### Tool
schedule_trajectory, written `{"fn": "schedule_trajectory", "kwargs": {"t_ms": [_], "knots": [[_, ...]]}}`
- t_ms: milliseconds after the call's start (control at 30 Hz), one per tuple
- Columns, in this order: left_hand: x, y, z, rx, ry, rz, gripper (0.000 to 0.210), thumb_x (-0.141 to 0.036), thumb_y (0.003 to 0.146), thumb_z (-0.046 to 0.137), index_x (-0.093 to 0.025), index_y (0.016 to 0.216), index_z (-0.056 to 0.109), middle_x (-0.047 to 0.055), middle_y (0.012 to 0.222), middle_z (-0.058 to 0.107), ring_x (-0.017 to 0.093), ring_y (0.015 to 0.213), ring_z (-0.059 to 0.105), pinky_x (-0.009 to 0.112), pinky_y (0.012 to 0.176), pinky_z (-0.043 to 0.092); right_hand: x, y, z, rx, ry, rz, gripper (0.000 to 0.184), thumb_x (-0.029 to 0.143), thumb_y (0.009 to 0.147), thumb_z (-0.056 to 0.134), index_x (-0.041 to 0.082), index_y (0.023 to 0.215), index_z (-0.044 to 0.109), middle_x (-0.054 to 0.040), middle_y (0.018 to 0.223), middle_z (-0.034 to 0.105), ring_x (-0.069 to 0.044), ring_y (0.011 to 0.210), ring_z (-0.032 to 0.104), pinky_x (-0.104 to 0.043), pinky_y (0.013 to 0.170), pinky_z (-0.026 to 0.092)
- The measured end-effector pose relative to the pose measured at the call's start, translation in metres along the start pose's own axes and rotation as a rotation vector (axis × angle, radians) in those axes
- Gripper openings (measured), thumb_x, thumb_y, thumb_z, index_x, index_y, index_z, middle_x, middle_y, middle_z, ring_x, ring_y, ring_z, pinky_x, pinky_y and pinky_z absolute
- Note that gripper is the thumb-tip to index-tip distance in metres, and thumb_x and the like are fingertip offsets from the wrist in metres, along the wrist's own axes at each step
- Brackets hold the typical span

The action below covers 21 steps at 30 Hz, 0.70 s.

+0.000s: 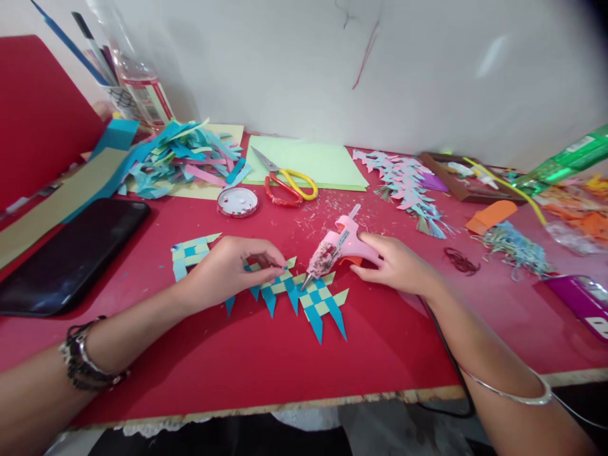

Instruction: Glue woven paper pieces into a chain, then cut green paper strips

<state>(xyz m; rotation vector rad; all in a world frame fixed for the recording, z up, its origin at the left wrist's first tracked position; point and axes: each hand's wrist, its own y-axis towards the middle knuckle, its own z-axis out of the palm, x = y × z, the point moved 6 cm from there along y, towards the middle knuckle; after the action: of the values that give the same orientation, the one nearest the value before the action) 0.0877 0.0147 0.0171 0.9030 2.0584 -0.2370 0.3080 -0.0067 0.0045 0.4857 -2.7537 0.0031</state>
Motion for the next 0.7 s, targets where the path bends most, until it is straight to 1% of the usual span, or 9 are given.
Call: {"fn": "schedule_trajectory", "kwargs": {"t_ms": [133, 233, 333, 500, 700], "knots": [[-0.002, -0.001, 0.004, 0.030, 0.040, 0.034, 0.013, -0.029, 0.076, 0.057, -0.018, 0.079, 0.064, -0.001, 0.073, 0.068, 0.010, 0.066, 0.062, 0.015, 0.060, 0.045, 0.001, 0.000, 0.000, 0.001, 0.002, -0.003, 0.023, 0.040, 0.073, 0.052, 0.018, 0.076, 0.045, -0.0014, 0.069, 0.052, -0.012, 0.056, 0.045, -0.023, 0.051, 0.033], [-0.002, -0.001, 0.008, 0.059, 0.063, 0.049, 0.015, -0.030, 0.077, 0.056, -0.018, 0.081, 0.064, 0.000, 0.075, 0.068, 0.010, 0.067, 0.062, 0.016, 0.062, 0.045, 0.001, 0.000, -0.001, -0.004, 0.002, 0.003, 0.024, 0.040, 0.073, 0.052, 0.018, 0.079, 0.047, -0.0021, 0.071, 0.054, -0.013, 0.057, 0.046, -0.024, 0.052, 0.034], [-0.002, -0.002, 0.013, 0.092, 0.102, 0.078, 0.014, -0.029, 0.077, 0.055, -0.019, 0.081, 0.064, 0.000, 0.076, 0.068, 0.010, 0.067, 0.061, 0.016, 0.061, 0.044, -0.001, -0.001, 0.000, -0.007, -0.006, 0.012, 0.026, 0.042, 0.072, 0.052, 0.018, 0.081, 0.049, -0.0029, 0.071, 0.055, -0.014, 0.058, 0.048, -0.024, 0.052, 0.035], [-0.006, -0.003, 0.016, 0.101, 0.135, 0.136, 0.012, -0.027, 0.078, 0.056, -0.019, 0.081, 0.064, 0.000, 0.076, 0.067, 0.010, 0.068, 0.061, 0.017, 0.062, 0.043, -0.005, -0.003, -0.006, -0.084, -0.048, 0.014, 0.032, 0.045, 0.071, 0.053, 0.018, 0.087, 0.051, -0.0054, 0.077, 0.058, -0.016, 0.062, 0.051, -0.026, 0.055, 0.038], [-0.008, -0.002, 0.016, 0.093, 0.143, 0.134, 0.012, -0.028, 0.078, 0.056, -0.019, 0.080, 0.064, 0.000, 0.077, 0.067, 0.011, 0.070, 0.060, 0.018, 0.063, 0.043, -0.005, -0.003, -0.012, -0.120, -0.086, 0.032, 0.026, 0.043, 0.071, 0.052, 0.018, 0.079, 0.048, -0.0024, 0.068, 0.054, -0.014, 0.057, 0.046, -0.024, 0.052, 0.035]]}}
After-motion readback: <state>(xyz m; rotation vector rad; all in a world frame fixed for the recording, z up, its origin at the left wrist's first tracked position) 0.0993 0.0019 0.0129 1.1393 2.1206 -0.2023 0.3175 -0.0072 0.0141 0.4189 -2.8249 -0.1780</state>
